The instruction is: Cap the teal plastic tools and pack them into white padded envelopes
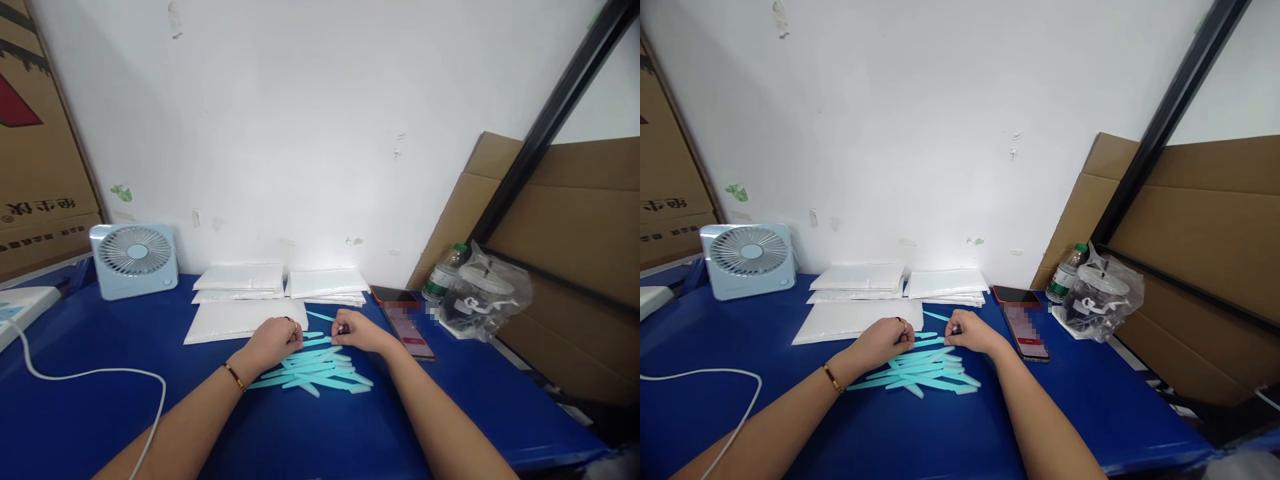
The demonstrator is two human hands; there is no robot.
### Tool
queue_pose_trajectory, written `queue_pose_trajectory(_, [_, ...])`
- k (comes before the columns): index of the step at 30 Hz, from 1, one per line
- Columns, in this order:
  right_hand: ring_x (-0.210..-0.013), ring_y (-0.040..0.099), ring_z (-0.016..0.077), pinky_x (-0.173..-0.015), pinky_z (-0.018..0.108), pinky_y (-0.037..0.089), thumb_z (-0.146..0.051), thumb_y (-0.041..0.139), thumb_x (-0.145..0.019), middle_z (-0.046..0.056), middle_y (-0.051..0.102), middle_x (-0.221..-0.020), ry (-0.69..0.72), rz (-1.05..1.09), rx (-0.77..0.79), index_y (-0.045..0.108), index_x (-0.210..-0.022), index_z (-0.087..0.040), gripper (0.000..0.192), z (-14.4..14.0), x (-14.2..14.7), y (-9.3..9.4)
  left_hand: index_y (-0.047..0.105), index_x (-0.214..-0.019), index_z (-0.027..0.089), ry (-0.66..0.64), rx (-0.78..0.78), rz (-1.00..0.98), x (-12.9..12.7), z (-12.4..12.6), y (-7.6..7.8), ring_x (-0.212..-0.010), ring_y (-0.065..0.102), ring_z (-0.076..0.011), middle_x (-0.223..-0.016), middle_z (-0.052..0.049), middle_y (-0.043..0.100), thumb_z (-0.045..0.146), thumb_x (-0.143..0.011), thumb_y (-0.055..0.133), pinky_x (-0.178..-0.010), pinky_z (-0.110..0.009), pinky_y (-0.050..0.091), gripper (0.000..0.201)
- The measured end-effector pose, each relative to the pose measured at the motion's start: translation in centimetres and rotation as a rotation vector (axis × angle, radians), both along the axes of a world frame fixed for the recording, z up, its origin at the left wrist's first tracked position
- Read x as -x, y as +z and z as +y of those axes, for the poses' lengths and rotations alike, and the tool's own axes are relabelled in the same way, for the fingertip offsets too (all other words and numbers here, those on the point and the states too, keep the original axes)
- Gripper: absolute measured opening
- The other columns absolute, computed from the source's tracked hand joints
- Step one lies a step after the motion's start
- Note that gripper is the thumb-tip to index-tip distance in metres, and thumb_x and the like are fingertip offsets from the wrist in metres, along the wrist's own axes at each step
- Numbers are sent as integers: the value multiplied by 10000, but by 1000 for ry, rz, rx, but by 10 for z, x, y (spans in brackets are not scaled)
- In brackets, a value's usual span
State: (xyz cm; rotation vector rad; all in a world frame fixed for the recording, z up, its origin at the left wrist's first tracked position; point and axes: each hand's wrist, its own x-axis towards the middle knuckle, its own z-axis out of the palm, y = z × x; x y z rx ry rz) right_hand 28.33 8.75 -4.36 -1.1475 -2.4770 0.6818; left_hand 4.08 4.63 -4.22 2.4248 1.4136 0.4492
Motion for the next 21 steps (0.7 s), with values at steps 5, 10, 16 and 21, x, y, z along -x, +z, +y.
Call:
queue_pose_trajectory(5, [-691, 542, 128, -611, 222, 397, -270, 705, -654, 12, 596, -772, -67, -27, -27, 673, -708, -177, 113, 3, -24, 8, 648, -686, 217, 97, -51, 60, 16, 5, 3, -657, 563, -155, -715, -10, 663, 250, -717, 534, -598, -265, 359, 123])
queue_pose_trajectory(10, [-629, 550, 146, -552, 235, 385, -304, 709, -615, 11, 627, -699, -281, -90, 53, 689, -703, -183, 151, 12, -65, 15, 650, -756, 233, 141, 0, 53, 32, 10, 5, -721, 580, -168, -770, 0, 663, 259, -673, 579, -613, -256, 370, 112])
queue_pose_trajectory(16, [-749, 549, 154, -681, 263, 425, -276, 619, -705, 32, 609, -855, -271, 20, -65, 674, -804, -180, 148, 19, -50, 1, 651, -957, 260, 64, -47, 37, 25, 11, -1, -832, 576, -180, -912, -16, 634, 308, -730, 543, -697, -258, 397, 256])
queue_pose_trajectory(21, [-695, 523, 136, -635, 249, 411, -240, 627, -691, 24, 577, -797, -298, -15, -25, 631, -713, -159, 85, 20, -43, -4, 651, -924, 253, 11, -70, 24, 18, 9, -5, -829, 572, -176, -896, -11, 629, 272, -751, 545, -730, -261, 407, 204])
